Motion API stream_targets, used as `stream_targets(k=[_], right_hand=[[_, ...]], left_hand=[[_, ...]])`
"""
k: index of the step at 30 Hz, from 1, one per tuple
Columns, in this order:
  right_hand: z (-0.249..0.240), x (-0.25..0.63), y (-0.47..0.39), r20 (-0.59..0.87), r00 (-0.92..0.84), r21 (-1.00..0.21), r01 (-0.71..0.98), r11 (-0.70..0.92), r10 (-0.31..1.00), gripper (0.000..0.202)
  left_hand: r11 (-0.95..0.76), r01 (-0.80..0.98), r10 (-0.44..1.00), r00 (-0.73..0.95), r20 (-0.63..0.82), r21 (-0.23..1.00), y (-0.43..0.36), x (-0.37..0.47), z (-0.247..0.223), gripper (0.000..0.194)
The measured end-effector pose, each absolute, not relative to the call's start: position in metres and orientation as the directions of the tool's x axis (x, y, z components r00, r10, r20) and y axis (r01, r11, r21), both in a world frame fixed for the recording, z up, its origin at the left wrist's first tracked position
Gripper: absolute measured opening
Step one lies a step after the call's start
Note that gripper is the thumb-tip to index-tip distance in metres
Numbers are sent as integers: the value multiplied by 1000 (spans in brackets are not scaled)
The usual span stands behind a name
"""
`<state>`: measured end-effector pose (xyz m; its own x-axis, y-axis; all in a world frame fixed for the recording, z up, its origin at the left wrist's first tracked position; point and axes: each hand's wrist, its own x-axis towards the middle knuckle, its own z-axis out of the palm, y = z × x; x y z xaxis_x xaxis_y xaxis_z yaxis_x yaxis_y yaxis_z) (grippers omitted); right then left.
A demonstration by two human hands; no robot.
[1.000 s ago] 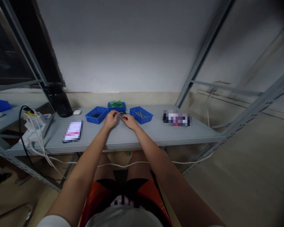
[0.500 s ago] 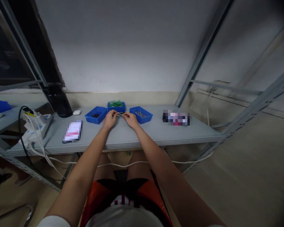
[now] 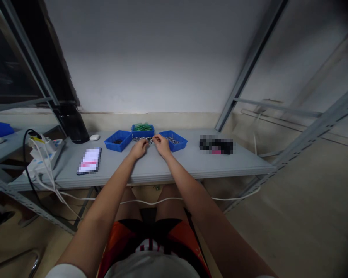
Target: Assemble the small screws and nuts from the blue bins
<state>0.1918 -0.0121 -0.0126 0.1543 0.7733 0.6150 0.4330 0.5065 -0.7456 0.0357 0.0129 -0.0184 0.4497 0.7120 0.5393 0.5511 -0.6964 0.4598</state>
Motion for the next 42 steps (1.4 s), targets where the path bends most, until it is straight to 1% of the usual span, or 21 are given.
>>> stream_targets(k=[4, 7, 9, 12, 14, 16, 18, 23, 26, 32, 38, 42], right_hand=[[-16, 194, -8, 576, 145, -770, 426, 475, 804, 17], [-20, 193, -8, 534, 61, -761, 468, 448, 843, 15], [-21, 192, -9, 518, -18, -723, 526, 448, 855, 14], [-23, 190, -12, 534, -103, -640, 600, 480, 839, 15], [-23, 190, -13, 543, -147, -595, 627, 503, 826, 15], [-23, 189, -14, 536, -179, -577, 635, 513, 825, 15], [-23, 190, -13, 526, -170, -595, 627, 504, 833, 14], [-24, 191, -10, 514, -47, -705, 545, 453, 856, 13], [-23, 191, -9, 508, -19, -745, 492, 450, 861, 19], [-23, 190, -10, 551, -167, -662, 509, 550, 818, 24], [-21, 190, -11, 540, -185, -647, 533, 545, 821, 26], [-17, 190, -14, 564, -130, -665, 515, 541, 816, 23]], left_hand=[[-660, 545, 734, 321, 598, 517, 18, 32, -17, 12], [-645, 538, 737, 250, 628, 542, 17, 30, -13, 12], [-653, 524, 727, 231, 647, 547, 16, 30, -12, 13], [-669, 509, 714, 236, 660, 542, 15, 30, -11, 13], [-683, 502, 703, 256, 664, 530, 14, 31, -11, 13], [-695, 498, 694, 275, 665, 519, 14, 31, -11, 13], [-694, 497, 695, 272, 666, 521, 14, 32, -11, 13], [-675, 505, 709, 237, 664, 539, 15, 31, -11, 12], [-663, 510, 720, 233, 654, 548, 15, 30, -11, 12], [-660, 497, 729, 243, 640, 564, 15, 31, -11, 12], [-640, 491, 750, 231, 620, 591, 12, 31, -9, 12], [-630, 490, 759, 228, 609, 602, 14, 31, -10, 12]])
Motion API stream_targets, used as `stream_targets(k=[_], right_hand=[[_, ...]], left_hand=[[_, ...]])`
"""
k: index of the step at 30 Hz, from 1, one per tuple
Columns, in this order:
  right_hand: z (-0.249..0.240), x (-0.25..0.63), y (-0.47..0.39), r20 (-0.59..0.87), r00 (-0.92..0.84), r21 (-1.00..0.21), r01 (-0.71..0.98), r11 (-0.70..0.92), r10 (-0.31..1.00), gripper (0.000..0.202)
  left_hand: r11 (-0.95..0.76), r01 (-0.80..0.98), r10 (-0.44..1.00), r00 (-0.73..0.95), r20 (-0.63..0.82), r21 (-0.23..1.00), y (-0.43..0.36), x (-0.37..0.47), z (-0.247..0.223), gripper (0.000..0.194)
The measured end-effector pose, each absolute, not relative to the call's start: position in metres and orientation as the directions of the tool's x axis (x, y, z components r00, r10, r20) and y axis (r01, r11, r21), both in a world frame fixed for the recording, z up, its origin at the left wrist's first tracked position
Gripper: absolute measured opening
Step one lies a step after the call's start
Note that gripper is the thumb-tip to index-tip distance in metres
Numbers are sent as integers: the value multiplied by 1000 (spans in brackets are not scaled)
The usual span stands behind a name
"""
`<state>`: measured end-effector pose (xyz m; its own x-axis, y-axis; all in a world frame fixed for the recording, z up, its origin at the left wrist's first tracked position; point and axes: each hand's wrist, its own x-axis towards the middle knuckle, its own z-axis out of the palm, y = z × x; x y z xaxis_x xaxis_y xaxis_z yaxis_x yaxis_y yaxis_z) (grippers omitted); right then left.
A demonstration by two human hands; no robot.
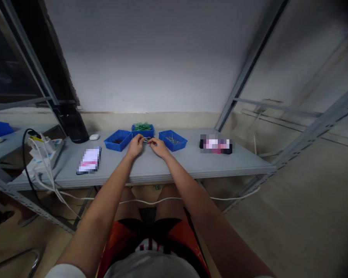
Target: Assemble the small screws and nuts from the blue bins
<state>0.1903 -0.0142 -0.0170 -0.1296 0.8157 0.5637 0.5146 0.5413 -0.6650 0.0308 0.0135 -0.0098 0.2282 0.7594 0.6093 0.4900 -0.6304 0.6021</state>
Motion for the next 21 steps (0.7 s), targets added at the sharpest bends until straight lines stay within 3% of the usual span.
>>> stream_targets(k=[10, 21], right_hand=[[-13, 191, -16, 628, 9, -692, 465, 553, 778, 13], [-15, 189, -20, 556, -178, -659, 501, 561, 812, 16]], left_hand=[[-650, 473, 759, 363, 540, 595, 18, 31, -19, 11], [-599, 543, 786, 261, 560, 588, 19, 27, -17, 13]])
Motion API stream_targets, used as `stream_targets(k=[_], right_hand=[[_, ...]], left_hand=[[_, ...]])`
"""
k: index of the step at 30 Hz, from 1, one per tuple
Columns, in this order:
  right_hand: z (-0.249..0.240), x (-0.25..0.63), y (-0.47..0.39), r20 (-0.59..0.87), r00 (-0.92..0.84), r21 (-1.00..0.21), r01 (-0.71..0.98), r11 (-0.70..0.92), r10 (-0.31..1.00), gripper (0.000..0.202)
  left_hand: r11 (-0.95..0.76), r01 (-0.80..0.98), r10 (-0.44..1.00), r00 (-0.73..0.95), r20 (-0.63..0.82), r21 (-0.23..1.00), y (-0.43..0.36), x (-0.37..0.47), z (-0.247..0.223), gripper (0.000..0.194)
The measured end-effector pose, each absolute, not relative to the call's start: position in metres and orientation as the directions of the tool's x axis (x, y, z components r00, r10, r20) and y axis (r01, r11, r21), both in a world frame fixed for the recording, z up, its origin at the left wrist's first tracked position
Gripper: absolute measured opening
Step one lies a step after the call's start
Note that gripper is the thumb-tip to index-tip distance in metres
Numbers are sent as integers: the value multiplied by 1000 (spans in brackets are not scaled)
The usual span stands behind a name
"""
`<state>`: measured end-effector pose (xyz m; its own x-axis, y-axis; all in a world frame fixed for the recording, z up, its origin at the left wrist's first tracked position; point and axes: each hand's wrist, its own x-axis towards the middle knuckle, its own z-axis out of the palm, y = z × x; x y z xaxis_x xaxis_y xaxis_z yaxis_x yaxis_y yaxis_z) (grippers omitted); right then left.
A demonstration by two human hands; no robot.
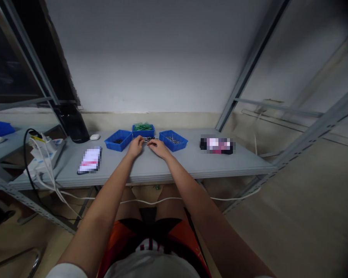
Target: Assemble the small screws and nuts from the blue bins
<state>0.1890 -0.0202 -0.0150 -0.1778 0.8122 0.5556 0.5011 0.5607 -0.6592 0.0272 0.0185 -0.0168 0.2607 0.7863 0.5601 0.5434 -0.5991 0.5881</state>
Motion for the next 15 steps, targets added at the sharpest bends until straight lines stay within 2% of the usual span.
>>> stream_targets(k=[6, 12, 15], right_hand=[[-15, 189, -20, 555, -132, -684, 489, 541, 821, 17], [-16, 193, -11, 574, 50, -728, 487, 482, 817, 18], [-19, 196, -6, 555, 149, -762, 485, 428, 819, 29]], left_hand=[[-590, 538, 794, 252, 553, 602, 18, 27, -18, 13], [-544, 551, 825, 214, 523, 633, 19, 27, -19, 17], [-543, 562, 826, 221, 519, 624, 20, 27, -21, 18]])
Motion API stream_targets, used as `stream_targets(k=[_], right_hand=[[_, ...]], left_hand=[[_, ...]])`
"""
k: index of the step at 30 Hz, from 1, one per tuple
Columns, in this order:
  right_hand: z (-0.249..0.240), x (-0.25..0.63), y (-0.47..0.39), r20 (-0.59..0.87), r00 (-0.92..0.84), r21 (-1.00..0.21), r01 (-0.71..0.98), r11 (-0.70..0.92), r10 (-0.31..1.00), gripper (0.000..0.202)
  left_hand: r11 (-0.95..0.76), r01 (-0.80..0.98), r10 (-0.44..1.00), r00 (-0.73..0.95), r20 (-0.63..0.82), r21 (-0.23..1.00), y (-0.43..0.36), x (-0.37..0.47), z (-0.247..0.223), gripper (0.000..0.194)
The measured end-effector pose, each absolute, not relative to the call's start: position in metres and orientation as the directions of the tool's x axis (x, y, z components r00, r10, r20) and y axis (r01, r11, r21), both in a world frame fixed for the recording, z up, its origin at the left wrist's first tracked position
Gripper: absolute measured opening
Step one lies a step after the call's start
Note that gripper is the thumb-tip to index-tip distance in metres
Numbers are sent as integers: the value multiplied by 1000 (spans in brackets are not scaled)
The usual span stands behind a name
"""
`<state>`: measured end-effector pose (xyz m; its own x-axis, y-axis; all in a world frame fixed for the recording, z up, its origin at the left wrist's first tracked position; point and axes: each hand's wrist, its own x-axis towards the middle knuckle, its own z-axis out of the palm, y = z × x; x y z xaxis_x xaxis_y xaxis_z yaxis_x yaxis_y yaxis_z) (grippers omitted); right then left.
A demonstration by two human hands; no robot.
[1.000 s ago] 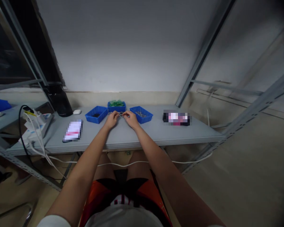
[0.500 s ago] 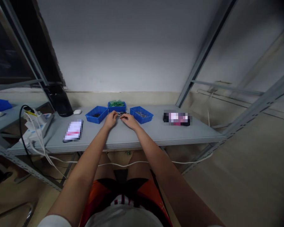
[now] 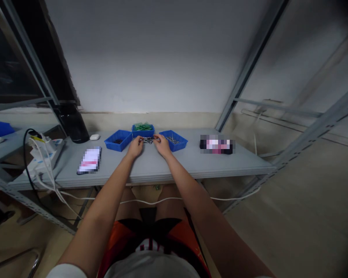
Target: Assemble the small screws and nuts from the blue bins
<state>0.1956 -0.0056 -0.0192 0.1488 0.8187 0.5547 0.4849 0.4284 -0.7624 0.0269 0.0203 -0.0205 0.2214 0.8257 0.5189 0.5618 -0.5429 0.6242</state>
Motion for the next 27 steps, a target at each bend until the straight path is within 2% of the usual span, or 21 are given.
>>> stream_targets(k=[7, 11, 22, 27], right_hand=[[-32, 204, 14, 483, 324, -855, 375, 358, 814, 65], [-34, 207, 20, 404, 381, -908, 279, 313, 831, 77], [-26, 204, 12, 351, 374, -933, 215, 288, 858, 82], [-24, 202, 6, 401, 334, -891, 357, 279, 853, 69]], left_hand=[[-547, 589, 821, 239, 518, 595, 22, 26, -23, 22], [-527, 609, 835, 240, 496, 593, 21, 26, -22, 23], [-522, 608, 842, 253, 477, 599, 21, 26, -22, 23], [-511, 622, 849, 257, 461, 594, 19, 27, -21, 24]])
